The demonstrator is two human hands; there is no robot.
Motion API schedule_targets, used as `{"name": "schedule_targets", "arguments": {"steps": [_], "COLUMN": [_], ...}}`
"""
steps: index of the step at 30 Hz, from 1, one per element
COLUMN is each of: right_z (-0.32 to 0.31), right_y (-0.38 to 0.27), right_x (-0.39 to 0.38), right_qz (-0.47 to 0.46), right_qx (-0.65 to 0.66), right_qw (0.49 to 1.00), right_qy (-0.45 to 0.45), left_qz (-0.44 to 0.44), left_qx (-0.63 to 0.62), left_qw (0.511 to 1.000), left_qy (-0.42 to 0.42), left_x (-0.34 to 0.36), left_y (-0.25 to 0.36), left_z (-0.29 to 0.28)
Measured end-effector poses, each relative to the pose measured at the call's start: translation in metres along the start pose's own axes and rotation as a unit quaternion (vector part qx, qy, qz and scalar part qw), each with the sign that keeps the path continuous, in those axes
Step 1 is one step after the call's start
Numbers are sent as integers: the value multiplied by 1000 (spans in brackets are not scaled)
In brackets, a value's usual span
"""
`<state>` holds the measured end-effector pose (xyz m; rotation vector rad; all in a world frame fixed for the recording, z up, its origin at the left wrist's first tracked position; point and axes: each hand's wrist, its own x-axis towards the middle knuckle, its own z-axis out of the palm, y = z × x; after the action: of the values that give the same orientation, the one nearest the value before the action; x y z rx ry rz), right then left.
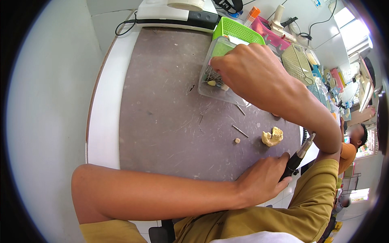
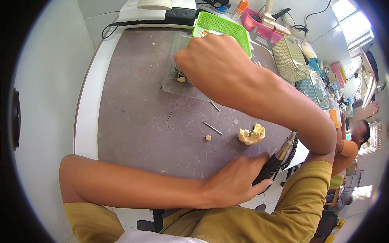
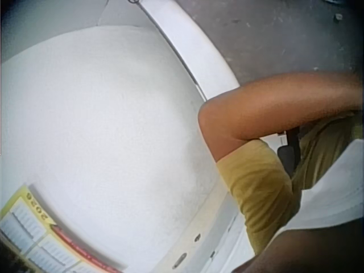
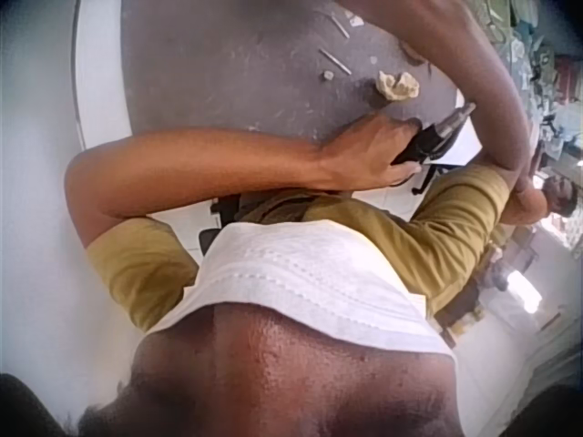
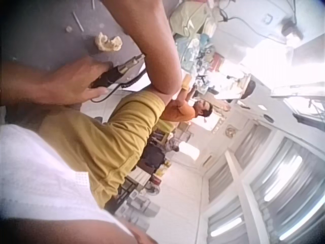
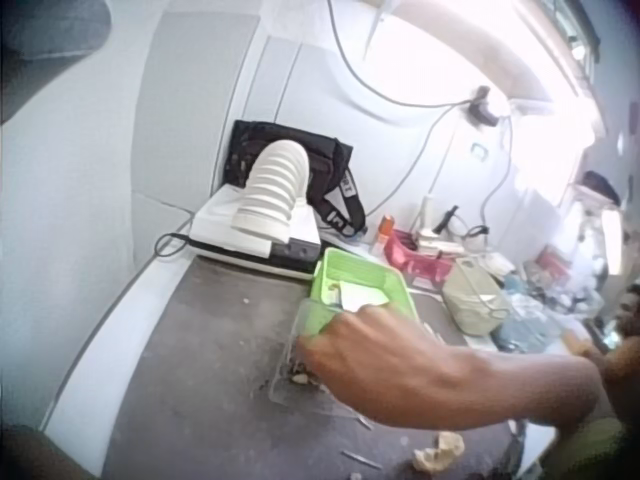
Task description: The person uses a rotary tool to polish a small dental crown held in their fingers, then selects a new bit from a container, inserts it into the tool, and checks the crown against a dental model.
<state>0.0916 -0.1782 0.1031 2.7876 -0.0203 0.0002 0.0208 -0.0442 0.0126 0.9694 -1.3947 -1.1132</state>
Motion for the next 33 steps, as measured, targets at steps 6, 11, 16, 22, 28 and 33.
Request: {"name": "schedule_targets", "arguments": {"steps": [6,11,16,22,28,33], "right_z": [-2,1,7,5,4,6], "right_y": [-1,-5,-9,-10,-12,-9], "right_x": [2,5,6,5,8,10], "right_qz": [-40,-56,-45,-25,8,-3], "right_qx": [-5,-46,-61,-30,-32,-20], "right_qw": [999,997,997,999,999,1000], "right_qy": [18,2,23,29,-1,-2], "left_qz": [3,5,5,1,10,15], "left_qx": [2,4,7,1,16,15], "left_qw": [1000,1000,1000,1000,1000,1000], "left_qy": [0,6,5,-4,5,10], "left_x": [0,0,0,-1,-1,-1], "left_y": [1,2,2,3,4,3], "left_z": [-1,0,1,0,0,0]}}
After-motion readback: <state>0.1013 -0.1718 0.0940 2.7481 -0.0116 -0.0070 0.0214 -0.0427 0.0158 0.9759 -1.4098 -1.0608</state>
